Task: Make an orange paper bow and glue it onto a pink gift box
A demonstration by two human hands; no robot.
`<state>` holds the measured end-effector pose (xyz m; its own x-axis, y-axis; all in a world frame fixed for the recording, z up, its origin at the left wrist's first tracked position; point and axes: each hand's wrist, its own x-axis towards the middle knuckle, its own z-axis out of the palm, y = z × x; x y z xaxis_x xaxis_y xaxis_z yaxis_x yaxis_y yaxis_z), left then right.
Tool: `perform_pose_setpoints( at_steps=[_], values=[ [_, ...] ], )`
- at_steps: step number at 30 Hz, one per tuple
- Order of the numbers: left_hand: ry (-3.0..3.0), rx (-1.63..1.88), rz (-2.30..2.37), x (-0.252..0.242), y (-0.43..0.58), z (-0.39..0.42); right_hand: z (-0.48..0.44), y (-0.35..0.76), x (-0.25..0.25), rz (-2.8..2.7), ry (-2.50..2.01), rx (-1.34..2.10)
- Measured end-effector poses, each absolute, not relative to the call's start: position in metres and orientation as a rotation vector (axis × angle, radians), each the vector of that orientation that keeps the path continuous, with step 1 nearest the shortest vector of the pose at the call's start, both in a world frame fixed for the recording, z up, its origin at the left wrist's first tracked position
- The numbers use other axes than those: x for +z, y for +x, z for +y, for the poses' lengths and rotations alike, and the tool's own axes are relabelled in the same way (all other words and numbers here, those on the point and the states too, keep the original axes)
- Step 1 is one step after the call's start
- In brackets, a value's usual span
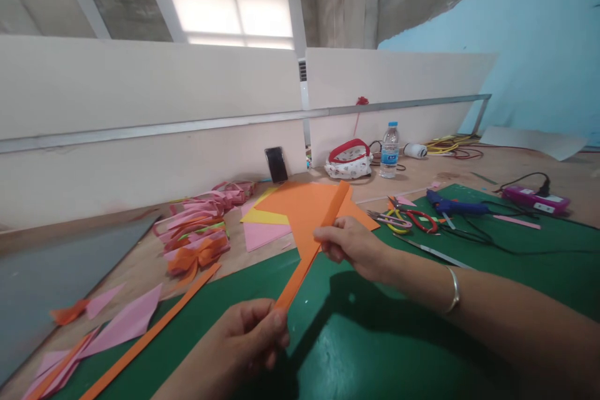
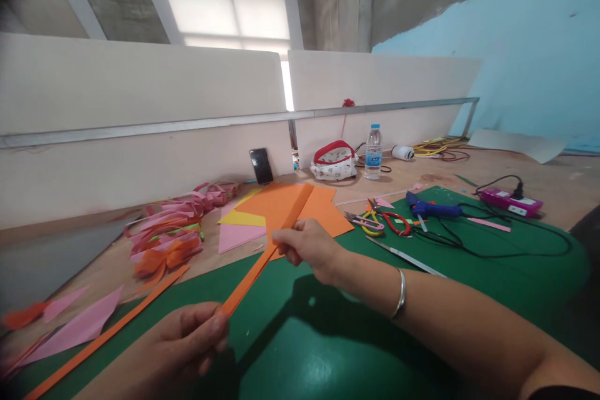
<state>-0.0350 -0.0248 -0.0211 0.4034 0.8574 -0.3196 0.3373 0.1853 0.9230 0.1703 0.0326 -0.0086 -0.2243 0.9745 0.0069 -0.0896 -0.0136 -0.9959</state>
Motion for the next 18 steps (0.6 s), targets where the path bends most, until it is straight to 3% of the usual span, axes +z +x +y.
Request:
perform_pose_setpoints(
  at_steps=[10, 18],
  values=[
    [1.538, 0.514, 1.328, -0.009, -0.045, -0.024, 0.027, 0.172, -0.001, -1.363, -0.913, 1.452],
    [1.381, 0.523, 1.197, -0.023, -0.025, -0.025, 0.014, 0.161, -0.012, -1.526, -0.858, 1.492]
  ],
)
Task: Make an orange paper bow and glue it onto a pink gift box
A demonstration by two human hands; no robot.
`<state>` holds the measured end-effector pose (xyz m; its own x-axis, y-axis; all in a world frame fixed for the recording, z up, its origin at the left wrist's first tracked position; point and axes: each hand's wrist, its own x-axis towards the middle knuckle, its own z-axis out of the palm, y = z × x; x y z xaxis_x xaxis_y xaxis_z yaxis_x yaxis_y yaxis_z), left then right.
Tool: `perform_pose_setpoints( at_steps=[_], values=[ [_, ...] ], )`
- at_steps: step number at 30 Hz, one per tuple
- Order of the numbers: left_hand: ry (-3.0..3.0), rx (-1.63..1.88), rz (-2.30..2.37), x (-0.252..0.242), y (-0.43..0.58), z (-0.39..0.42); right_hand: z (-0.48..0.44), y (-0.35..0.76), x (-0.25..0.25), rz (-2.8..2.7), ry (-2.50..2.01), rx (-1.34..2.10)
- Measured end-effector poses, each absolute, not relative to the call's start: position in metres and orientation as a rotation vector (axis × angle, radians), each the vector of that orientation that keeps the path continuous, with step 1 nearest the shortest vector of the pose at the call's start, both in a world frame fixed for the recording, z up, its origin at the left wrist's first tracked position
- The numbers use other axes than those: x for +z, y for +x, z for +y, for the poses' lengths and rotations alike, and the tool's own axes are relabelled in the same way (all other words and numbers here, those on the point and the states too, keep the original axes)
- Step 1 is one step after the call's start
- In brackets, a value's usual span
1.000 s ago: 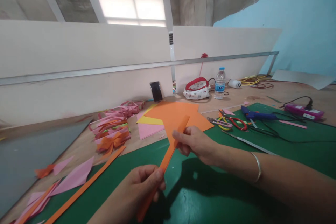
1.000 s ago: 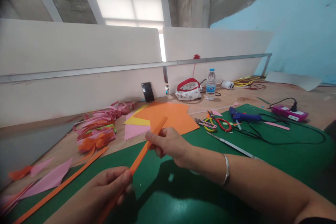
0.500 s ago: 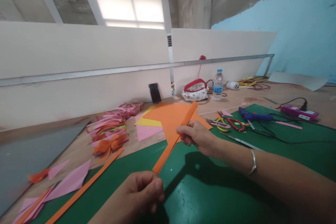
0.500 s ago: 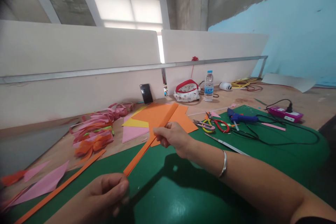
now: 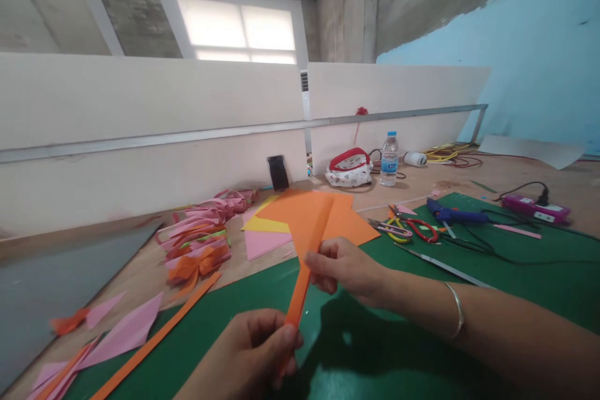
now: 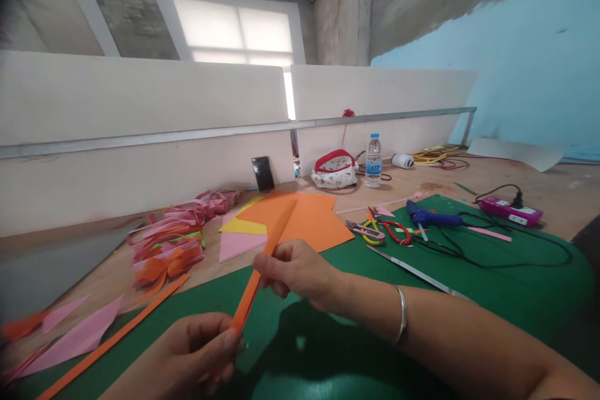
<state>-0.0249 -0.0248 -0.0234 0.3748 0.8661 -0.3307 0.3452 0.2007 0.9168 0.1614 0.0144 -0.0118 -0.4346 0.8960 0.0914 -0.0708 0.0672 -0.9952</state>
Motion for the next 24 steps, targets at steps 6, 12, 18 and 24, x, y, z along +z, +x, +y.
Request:
perform_pose_setpoints(
  at_steps=[6, 12, 18, 24],
  values=[
    [1.421, 0.51, 1.18, -0.022, -0.022, -0.026, 0.004, 0.15, -0.017, -1.724, -0.95, 1.61],
    [1.457, 0.493, 1.154, -0.016, -0.026, -0.027, 0.021, 0.154, -0.016, -1.472, -0.992, 1.511],
    [1.446, 0.495, 1.195, -0.011, -0.026, -0.029, 0.04, 0.173, -0.006, -1.377, -0.997, 1.356],
    [1.466, 0.478, 1.213, -0.011, -0.026, -0.028, 0.058, 0.183, -0.007, -1.267, -1.023, 1.223]
  ],
)
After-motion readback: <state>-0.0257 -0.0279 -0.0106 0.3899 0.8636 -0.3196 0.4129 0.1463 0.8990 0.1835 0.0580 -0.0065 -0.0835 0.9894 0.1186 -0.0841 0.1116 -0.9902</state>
